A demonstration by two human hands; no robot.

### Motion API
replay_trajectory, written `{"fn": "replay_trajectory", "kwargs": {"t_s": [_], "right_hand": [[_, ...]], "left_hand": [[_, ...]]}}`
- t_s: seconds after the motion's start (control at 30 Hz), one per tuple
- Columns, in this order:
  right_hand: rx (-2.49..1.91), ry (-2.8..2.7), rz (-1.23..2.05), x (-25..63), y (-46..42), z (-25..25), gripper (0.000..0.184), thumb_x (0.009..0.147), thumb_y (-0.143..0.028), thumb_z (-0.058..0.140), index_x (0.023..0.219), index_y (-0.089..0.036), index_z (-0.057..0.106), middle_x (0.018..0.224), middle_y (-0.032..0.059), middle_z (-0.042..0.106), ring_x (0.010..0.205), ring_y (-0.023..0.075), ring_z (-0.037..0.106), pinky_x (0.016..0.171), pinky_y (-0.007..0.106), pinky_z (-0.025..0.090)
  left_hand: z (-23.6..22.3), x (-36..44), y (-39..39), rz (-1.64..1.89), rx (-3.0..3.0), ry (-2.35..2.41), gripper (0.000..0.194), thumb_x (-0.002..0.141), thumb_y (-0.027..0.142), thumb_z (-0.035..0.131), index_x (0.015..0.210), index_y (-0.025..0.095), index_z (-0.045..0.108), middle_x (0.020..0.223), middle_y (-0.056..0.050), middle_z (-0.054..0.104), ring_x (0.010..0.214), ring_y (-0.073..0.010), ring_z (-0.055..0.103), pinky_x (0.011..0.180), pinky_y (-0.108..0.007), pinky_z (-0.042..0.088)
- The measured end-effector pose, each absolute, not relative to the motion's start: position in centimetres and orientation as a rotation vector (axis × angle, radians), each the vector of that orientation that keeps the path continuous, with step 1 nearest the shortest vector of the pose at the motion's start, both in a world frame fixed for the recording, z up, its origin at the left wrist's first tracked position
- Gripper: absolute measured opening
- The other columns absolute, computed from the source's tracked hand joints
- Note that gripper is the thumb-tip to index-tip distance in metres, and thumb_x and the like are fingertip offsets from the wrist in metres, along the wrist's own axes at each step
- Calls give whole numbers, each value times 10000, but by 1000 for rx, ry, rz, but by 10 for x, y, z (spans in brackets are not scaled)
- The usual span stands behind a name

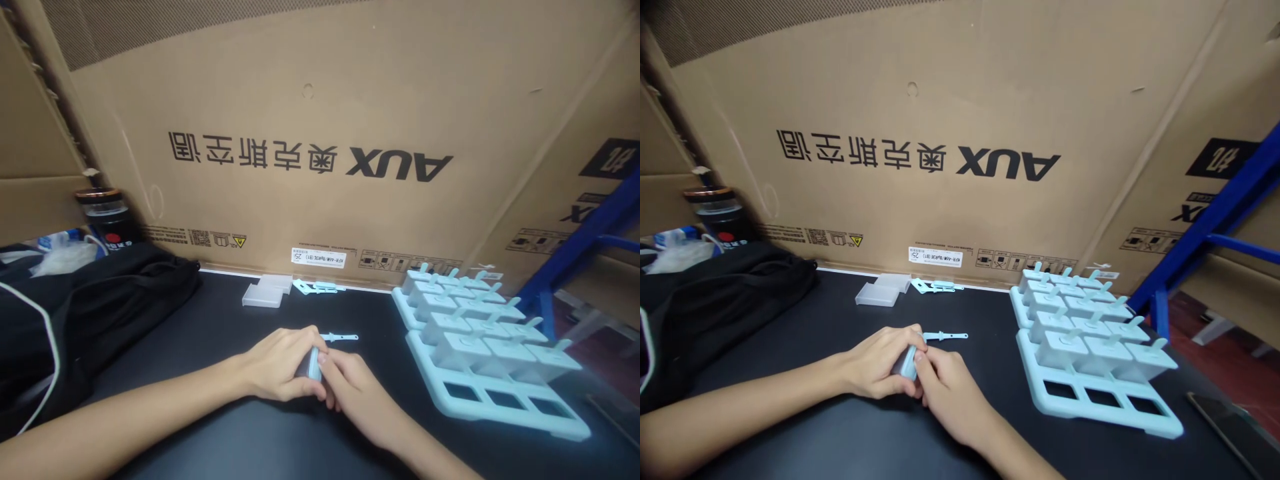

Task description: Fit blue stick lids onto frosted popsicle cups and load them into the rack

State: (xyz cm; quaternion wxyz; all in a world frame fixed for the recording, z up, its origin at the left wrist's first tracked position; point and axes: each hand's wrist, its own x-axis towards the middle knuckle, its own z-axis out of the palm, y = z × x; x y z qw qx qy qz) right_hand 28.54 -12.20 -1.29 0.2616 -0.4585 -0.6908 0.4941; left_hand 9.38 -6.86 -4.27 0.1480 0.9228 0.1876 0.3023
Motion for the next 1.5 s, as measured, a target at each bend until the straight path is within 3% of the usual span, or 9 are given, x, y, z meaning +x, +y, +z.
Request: {"fn": "replay_trajectory", "kwargs": {"t_s": [0.23,0.33,0.43,0.53,0.6,0.9,1.07,1.37,1.5], "right_hand": [[-1220,-1973,1287,288,-121,-8,484,1033,-493,294,723,-189,509,633,-11,540,586,106,514,595,240,413],[-1172,-2144,976,297,-115,-8,397,1040,-354,261,762,-197,497,748,20,592,698,136,562,686,279,452],[-1221,-2243,488,309,-105,-14,235,977,-200,331,1008,-183,563,993,78,625,901,192,599,813,349,486],[-1253,-2324,181,320,-94,-24,376,937,-139,380,1293,-164,500,1201,124,604,1093,243,581,932,417,491],[-1271,-2402,109,324,-91,-29,391,941,-137,392,1317,-154,497,1190,130,621,1103,259,585,931,430,501],[-1608,-2548,329,332,-98,-5,238,825,-85,471,1010,-192,573,928,57,611,801,189,620,735,318,467],[-1622,-2516,396,341,-105,1,136,820,-113,444,749,-224,409,765,1,553,660,147,527,601,276,374],[-1358,-2003,864,338,-118,19,110,938,-335,500,893,-252,444,623,-51,522,521,114,479,492,239,387],[-1295,-1936,959,329,-125,18,120,924,-332,529,883,-245,456,631,-51,533,530,103,488,496,223,411]], "left_hand": [[-44,93,-68,851,2616,539,513,943,696,411,1082,202,426,941,-46,617,729,-180,603,640,-280,477],[-45,93,-68,823,2626,541,394,945,583,474,1067,210,441,907,-22,611,686,-155,585,625,-262,453],[-45,94,-69,823,2716,552,333,889,513,523,1033,219,458,836,5,585,620,-140,536,563,-250,404],[-44,93,-68,797,2851,576,323,901,528,495,993,219,489,784,12,537,586,-138,495,522,-253,367],[-42,91,-66,737,2928,616,375,946,583,450,988,217,518,806,1,524,589,-137,493,515,-256,362],[-33,80,-58,550,2979,725,423,971,618,432,1028,215,547,916,-21,562,643,-141,551,550,-257,387],[-36,84,-60,586,2960,706,279,909,495,505,950,220,528,835,6,547,594,-130,507,516,-256,349],[-34,94,-65,626,2735,624,455,995,637,352,1039,212,509,943,-37,552,727,-157,530,659,-266,444],[-35,93,-67,669,2668,549,418,984,615,417,1011,209,512,948,-37,553,721,-143,527,663,-255,451]]}}
